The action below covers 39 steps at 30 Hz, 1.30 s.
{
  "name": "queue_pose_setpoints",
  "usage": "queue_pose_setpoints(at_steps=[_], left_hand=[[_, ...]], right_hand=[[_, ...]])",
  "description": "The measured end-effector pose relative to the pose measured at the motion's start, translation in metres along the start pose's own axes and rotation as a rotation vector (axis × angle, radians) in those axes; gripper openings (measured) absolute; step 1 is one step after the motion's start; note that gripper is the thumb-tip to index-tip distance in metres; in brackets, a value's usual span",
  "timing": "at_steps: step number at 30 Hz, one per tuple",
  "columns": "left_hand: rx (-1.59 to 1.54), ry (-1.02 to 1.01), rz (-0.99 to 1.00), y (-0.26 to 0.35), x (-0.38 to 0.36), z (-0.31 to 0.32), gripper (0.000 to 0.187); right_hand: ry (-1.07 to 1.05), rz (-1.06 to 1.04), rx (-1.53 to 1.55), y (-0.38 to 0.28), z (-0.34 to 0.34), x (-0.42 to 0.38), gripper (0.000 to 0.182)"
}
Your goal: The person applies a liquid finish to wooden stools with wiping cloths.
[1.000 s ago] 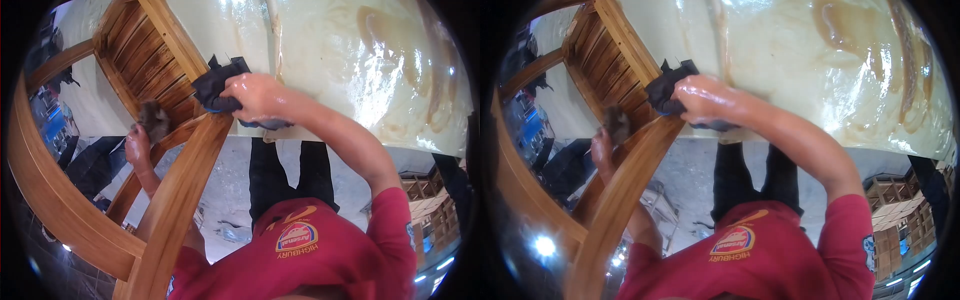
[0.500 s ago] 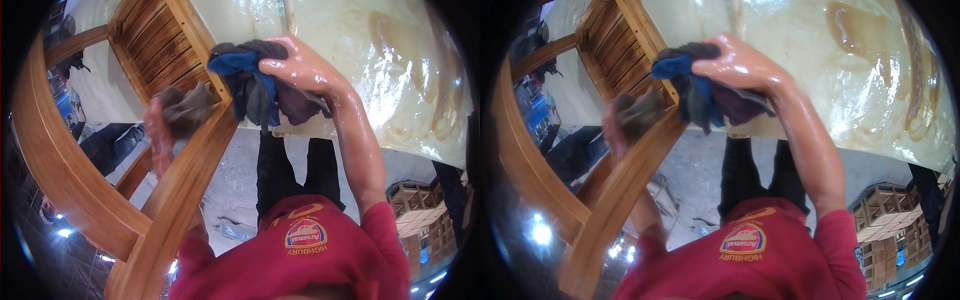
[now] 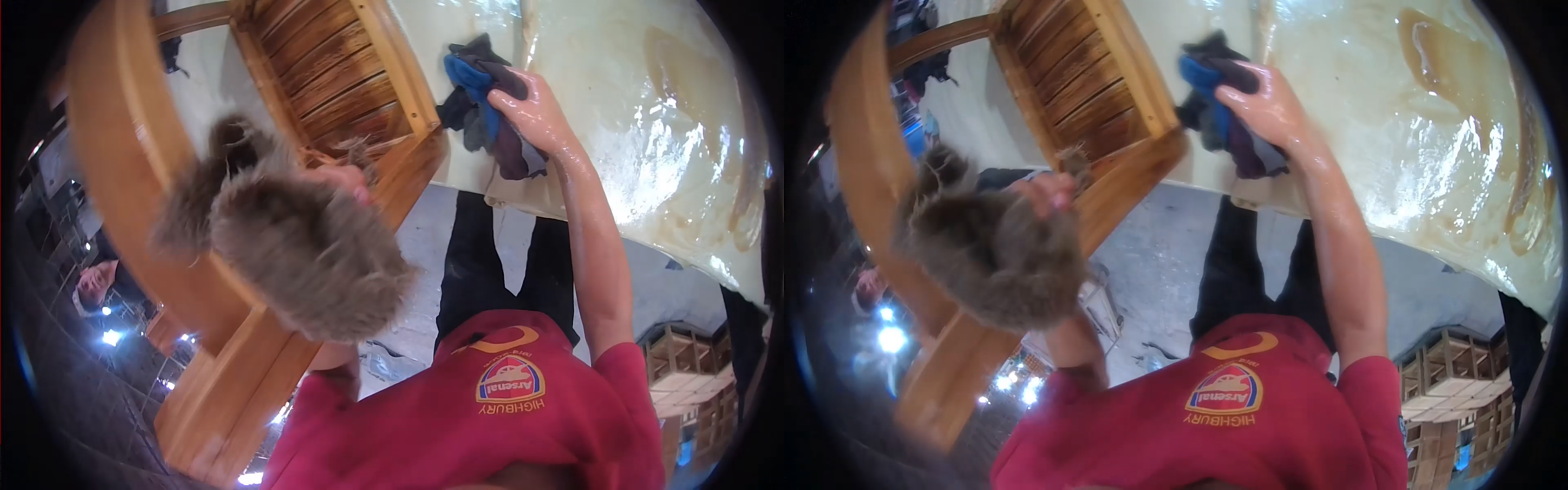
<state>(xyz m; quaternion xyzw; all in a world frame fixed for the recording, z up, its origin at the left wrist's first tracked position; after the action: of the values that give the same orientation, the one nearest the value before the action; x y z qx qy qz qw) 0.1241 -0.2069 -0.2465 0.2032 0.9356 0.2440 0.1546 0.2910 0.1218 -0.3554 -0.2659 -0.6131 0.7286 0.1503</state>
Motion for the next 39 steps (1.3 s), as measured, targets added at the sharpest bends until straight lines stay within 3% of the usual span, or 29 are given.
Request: queue_pose_setpoints(at_steps=[4,6,10,12,14,16,18,19,20,21,23,25,27,28,30,31,34,37,38,39], left_hand=[[-0.137,0.181,-0.116,-0.017,0.003,0.013,0.041],[-0.230,0.213,-0.137,-0.011,0.020,0.025,0.041],[-0.340,0.246,-0.159,0.019,0.009,0.024,0.041],[-0.338,0.265,-0.147,0.043,-0.027,0.011,0.041],[-0.247,0.273,-0.159,0.073,-0.074,-0.015,0.041],[-0.142,0.275,-0.299,0.096,-0.113,-0.055,0.041],[-0.123,0.278,-0.491,0.102,-0.144,-0.107,0.044],[-1.102,0.377,-0.479,0.051,-0.157,-0.121,0.048],[-1.293,0.575,-0.641,0.074,-0.166,-0.160,0.050],[-1.469,0.551,-0.557,0.047,-0.171,-0.188,0.052],[-1.071,0.490,-0.175,0.095,-0.159,-0.235,0.050],[-0.563,0.572,0.055,0.099,-0.130,-0.274,0.048],[-0.741,0.640,-0.102,0.089,-0.092,-0.276,0.041],[-1.209,0.630,-0.338,0.086,-0.076,-0.261,0.035],[-0.428,0.694,-0.068,-0.015,-0.027,-0.193,0.035],[-0.265,0.686,-0.038,-0.049,-0.009,-0.164,0.035],[-0.104,0.402,-0.013,-0.107,0.001,-0.101,0.035],[0.041,0.098,0.088,-0.120,-0.015,-0.068,0.035],[0.044,0.036,0.112,-0.118,-0.017,-0.063,0.036],[-0.159,0.048,0.067,-0.113,-0.014,-0.063,0.036]], right_hand=[[-0.004,0.022,0.039,0.001,0.003,0.001,0.039],[0.101,-0.078,-0.017,0.004,0.012,-0.010,0.040],[0.207,-0.296,0.100,-0.097,0.017,-0.040,0.042],[0.135,-0.438,0.128,-0.174,0.031,-0.052,0.051],[0.069,-0.795,-0.038,-0.239,0.050,-0.052,0.053],[-0.220,-0.948,-0.150,-0.269,0.081,-0.055,0.051],[-0.419,-0.647,-0.291,-0.268,0.079,-0.065,0.053],[-0.439,-0.503,-0.233,-0.274,0.074,-0.073,0.051],[-0.453,-0.355,-0.182,-0.280,0.067,-0.081,0.050],[-0.403,-0.490,-0.246,-0.282,0.060,-0.085,0.050],[-0.294,-0.745,-0.362,-0.277,0.052,-0.094,0.051],[-0.091,-0.672,-0.172,-0.289,0.051,-0.094,0.050],[0.074,-0.596,-0.115,-0.310,0.063,-0.099,0.044],[0.094,-0.689,-0.096,-0.320,0.075,-0.096,0.044],[0.008,-0.892,-0.245,-0.341,0.094,-0.091,0.047],[-0.004,-0.868,-0.427,-0.360,0.107,-0.089,0.047],[-0.002,-0.698,-0.712,-0.387,0.140,-0.087,0.045],[0.297,-0.493,-0.830,-0.370,0.135,-0.101,0.036],[0.347,-0.386,-0.932,-0.362,0.122,-0.108,0.037],[0.268,-0.359,-1.037,-0.373,0.125,-0.109,0.040]])
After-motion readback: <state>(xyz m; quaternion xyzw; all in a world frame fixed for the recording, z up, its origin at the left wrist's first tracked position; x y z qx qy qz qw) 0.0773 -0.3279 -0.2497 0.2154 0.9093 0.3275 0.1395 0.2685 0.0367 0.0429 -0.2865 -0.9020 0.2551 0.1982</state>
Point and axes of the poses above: each hand's wrist, its own x-axis towards the middle knuckle, its own z-axis out of the palm, y = z × x, the point moved 3 cm from there along x, towards the middle knuckle, and after that the axes turned 12 degrees about -z, right-handed, at the moved point
